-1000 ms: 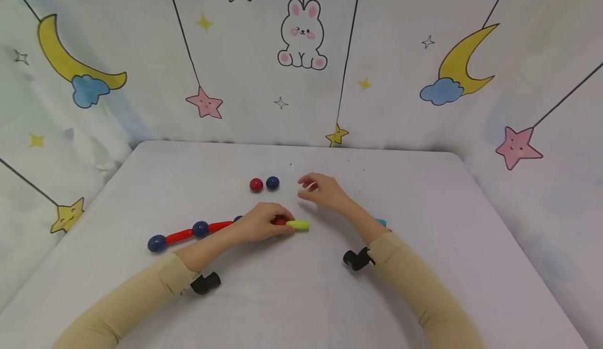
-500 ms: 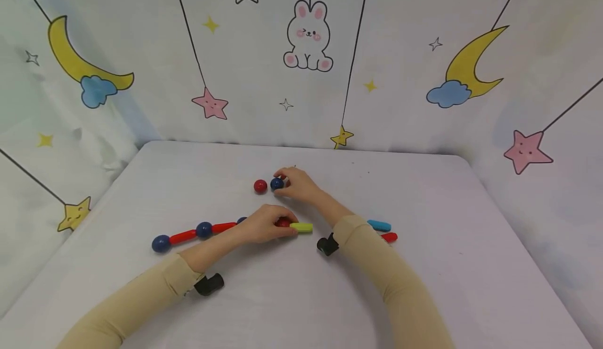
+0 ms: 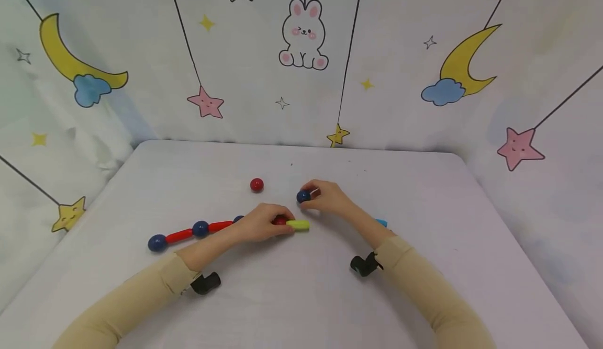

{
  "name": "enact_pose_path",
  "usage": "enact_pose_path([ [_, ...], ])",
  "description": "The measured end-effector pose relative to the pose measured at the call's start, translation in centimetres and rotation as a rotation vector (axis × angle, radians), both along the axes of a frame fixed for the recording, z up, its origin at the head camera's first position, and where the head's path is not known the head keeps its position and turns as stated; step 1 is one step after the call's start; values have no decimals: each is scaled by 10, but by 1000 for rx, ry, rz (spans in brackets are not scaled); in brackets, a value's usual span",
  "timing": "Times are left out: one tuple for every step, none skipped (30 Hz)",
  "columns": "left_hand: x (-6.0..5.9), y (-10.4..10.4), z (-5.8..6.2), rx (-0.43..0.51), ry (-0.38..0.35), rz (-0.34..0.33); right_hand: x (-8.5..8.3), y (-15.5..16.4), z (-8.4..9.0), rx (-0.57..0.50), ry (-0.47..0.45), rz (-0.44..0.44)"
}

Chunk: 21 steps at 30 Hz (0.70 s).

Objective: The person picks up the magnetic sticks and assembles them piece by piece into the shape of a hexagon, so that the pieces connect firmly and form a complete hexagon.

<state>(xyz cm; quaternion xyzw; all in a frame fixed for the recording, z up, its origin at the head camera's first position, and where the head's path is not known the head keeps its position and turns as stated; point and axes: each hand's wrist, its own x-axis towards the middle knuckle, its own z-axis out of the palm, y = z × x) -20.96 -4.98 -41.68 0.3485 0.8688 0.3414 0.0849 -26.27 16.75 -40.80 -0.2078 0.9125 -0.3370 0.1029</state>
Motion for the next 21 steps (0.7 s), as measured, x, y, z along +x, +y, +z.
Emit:
enact_pose_path([
  [0,0,0,3,-3,3,4,6,0,-5,-11,-2],
  [1,-1,1,1,-2,7,9,12,0,-11,-23,-1],
  [1,-1,1,0,-4,10,14,18,0,-17,-32,4],
  [1,-1,1,0,-5,13,18,22,0,-26,-42,6],
  [2,-2,1,0,-8,18,22,26,-1,-35,-51,13],
  [2,-2,1,-1,-11,23,26,29,-1,-41,-56,18],
  [2,-2,2,-2,-12,27,30,32,-1,-43,-59,20],
  [2,-2,2,-4,-13,33,34,33,-2,-47,-60,25],
  [1,-2,2,-4,-13,36,36,34,-2,-54,-62,32],
  [1,-2,2,-5,-12,41,39,34,-2,-59,-65,38],
  [1,-2,3,-5,-11,44,42,35,-3,-62,-66,47],
  [1,-2,2,-4,-11,46,44,34,-3,-68,-66,55],
  [0,-2,2,-4,-9,50,45,34,-4,-74,-63,62],
  [0,-2,2,-5,-6,52,46,33,-4,-78,-57,72],
  [0,-2,2,-5,-3,53,47,33,-5,-79,-49,79],
  [-1,-1,2,-5,0,55,47,32,-5,-79,-38,85],
  [-1,-1,2,-9,5,56,47,32,-6,-80,-25,90],
  [-2,-1,1,-15,11,57,47,31,-7,-80,-5,103],
  [-2,0,1,-27,18,59,46,31,-8,-76,14,113],
  [-3,0,1,-45,26,61,46,30,-9,-69,36,127],
  [-4,-1,1,-66,33,65,45,29,-10,-62,63,145],
])
